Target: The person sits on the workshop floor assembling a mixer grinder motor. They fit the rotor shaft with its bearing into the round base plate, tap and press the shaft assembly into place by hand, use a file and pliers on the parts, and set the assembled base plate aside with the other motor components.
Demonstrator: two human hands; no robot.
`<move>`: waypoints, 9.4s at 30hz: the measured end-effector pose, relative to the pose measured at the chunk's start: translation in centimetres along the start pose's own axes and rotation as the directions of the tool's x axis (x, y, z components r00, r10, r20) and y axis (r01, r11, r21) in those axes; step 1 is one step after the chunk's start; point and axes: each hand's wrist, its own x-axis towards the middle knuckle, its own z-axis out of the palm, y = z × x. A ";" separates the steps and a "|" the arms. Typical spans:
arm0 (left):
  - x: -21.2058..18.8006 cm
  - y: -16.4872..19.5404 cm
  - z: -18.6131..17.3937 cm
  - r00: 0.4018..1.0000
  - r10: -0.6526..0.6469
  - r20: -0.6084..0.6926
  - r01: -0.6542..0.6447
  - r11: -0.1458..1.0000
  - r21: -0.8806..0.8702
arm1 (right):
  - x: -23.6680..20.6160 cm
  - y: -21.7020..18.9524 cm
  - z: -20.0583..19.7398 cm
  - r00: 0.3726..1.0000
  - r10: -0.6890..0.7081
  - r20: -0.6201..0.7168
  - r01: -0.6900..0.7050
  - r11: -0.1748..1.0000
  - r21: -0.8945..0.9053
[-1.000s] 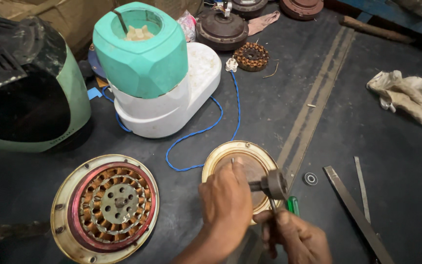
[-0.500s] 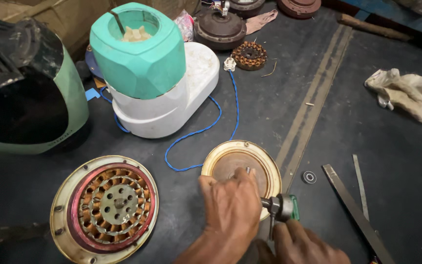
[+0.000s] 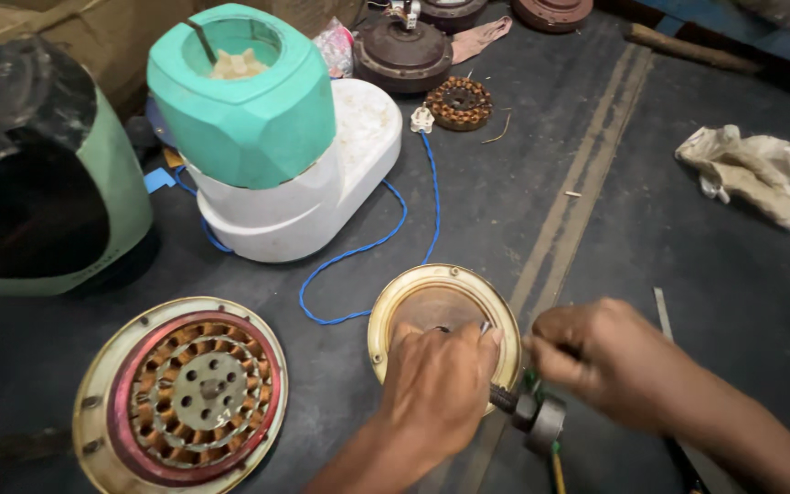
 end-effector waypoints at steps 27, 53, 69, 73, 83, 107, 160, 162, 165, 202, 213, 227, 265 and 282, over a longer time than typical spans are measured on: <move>-0.8 1.3 1.0 0.997 0.051 -0.063 -0.043 0.990 0.132 | -2.8 1.2 4.6 0.926 0.377 -0.022 -0.364 0.907 0.209; -0.3 0.7 0.4 0.983 -0.181 0.020 0.169 0.947 0.274 | -4.1 -5.0 5.8 0.873 0.100 -0.477 -0.242 0.939 -0.245; 0.2 -0.4 0.8 0.808 -0.585 -0.078 0.569 0.807 -0.156 | -3.9 -3.4 12.0 0.903 0.356 0.240 -0.217 -0.104 0.971; -0.2 -0.1 1.4 0.881 -0.457 -0.127 0.466 0.883 0.052 | -4.2 -5.1 9.5 0.881 0.468 0.063 -0.471 0.860 0.197; -0.8 1.2 0.8 0.992 -0.100 -0.072 0.111 0.979 0.171 | 0.4 -3.7 0.9 0.922 0.379 0.083 -0.346 0.899 -0.270; -0.3 0.4 0.5 0.901 -0.376 -0.215 0.382 0.924 -0.014 | -3.5 -4.7 11.8 0.593 0.759 0.267 -0.414 0.003 0.910; 1.3 0.7 -4.2 0.949 -0.307 0.064 0.269 0.903 0.335 | 3.3 -8.4 1.5 0.825 -0.319 -0.467 0.017 0.840 -0.542; 1.4 1.1 -3.9 0.962 -0.273 0.029 0.254 0.926 0.280 | 5.8 -5.4 0.4 0.967 -0.068 -0.246 0.011 0.973 -0.229; 2.1 1.0 -3.0 0.933 -0.361 0.000 0.360 0.929 0.085 | 6.6 -2.0 2.0 0.987 0.128 0.092 -0.158 0.807 0.569; 0.7 1.5 1.4 0.802 -0.587 -0.109 0.586 0.809 -0.042 | -2.4 -6.3 8.4 0.687 0.598 0.413 -0.438 -0.113 0.892; 0.3 2.1 1.8 0.925 -0.259 -0.278 0.333 0.905 0.265 | -3.3 -8.6 1.8 0.733 0.192 0.652 -0.390 -0.667 0.635; 0.4 1.8 -2.0 0.947 0.164 -0.276 -0.065 0.939 0.336 | -3.2 -8.4 3.2 0.878 0.015 -0.478 -0.096 0.985 -0.145; 1.4 0.6 0.5 0.787 -0.599 -0.150 0.589 0.801 -0.109 | -3.1 -6.1 12.6 0.925 0.245 0.290 -0.135 -0.500 0.855; -0.6 1.0 0.6 0.978 -0.203 0.051 0.186 0.955 0.233 | -3.6 -9.2 1.0 0.914 -0.285 -0.290 0.316 0.946 0.067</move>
